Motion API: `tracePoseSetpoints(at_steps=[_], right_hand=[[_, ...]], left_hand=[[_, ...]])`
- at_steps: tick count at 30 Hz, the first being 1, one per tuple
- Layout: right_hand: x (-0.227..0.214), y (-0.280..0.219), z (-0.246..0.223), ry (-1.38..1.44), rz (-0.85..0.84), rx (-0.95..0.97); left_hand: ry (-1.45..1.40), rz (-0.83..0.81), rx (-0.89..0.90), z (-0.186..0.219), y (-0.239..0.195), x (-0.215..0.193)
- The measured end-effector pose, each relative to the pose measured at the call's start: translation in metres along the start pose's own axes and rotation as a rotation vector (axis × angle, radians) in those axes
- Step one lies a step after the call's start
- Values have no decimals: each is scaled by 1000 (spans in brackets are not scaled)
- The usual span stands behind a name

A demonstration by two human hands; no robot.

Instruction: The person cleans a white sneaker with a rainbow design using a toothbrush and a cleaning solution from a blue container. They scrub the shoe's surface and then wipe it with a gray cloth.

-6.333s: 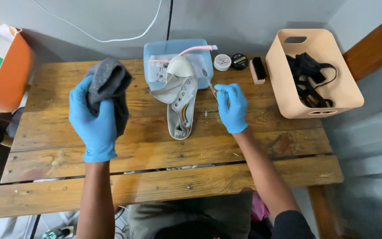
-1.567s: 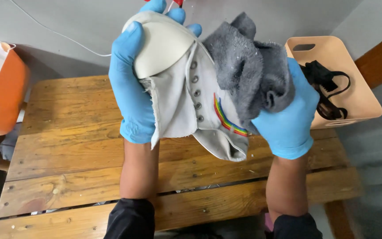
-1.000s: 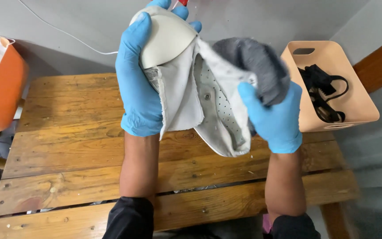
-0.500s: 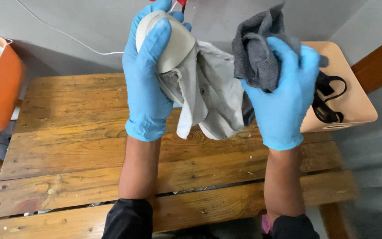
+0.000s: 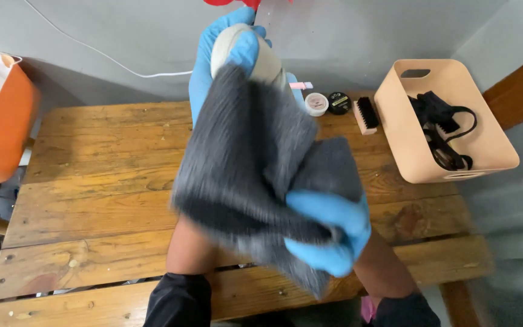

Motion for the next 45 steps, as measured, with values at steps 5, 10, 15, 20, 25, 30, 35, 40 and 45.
tracePoseSetpoints(at_steps=[5, 10, 15, 20, 25, 30, 35, 40, 45], right_hand=[[51, 29, -69, -404, -179, -695], [57, 58, -20, -476, -410, -272], [29, 67, 3, -533, -517, 60], [12, 62, 30, -344, -468, 305], [0, 65, 38, -380, -403, 462], [-9, 73, 39, -112, -132, 443], [-5, 84, 7, -225, 6, 154], [-9, 71, 5, -446, 188, -31], [-26, 73, -9, -474, 442, -164]], left_hand=[[-33, 9, 24, 12, 0, -1], [108, -31, 163, 27, -4, 5], [125, -24, 197, 41, -1, 0], [70, -39, 219, 53, -1, 2], [87, -49, 239, 59, -2, 5], [73, -54, 251, 55, -3, 6], [234, -211, 64, 38, -5, 23], [323, -372, -60, 20, -20, 49], [387, -483, -87, 15, -27, 63]])
Point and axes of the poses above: each hand's wrist, its own y-axis towards the middle knuckle, its own x-axis out of the palm, z = x × y, the point moved 10 cm from there along y, towards the middle knuckle, and after that the axes turned 1 degree about -y, right-handed, at the moved point
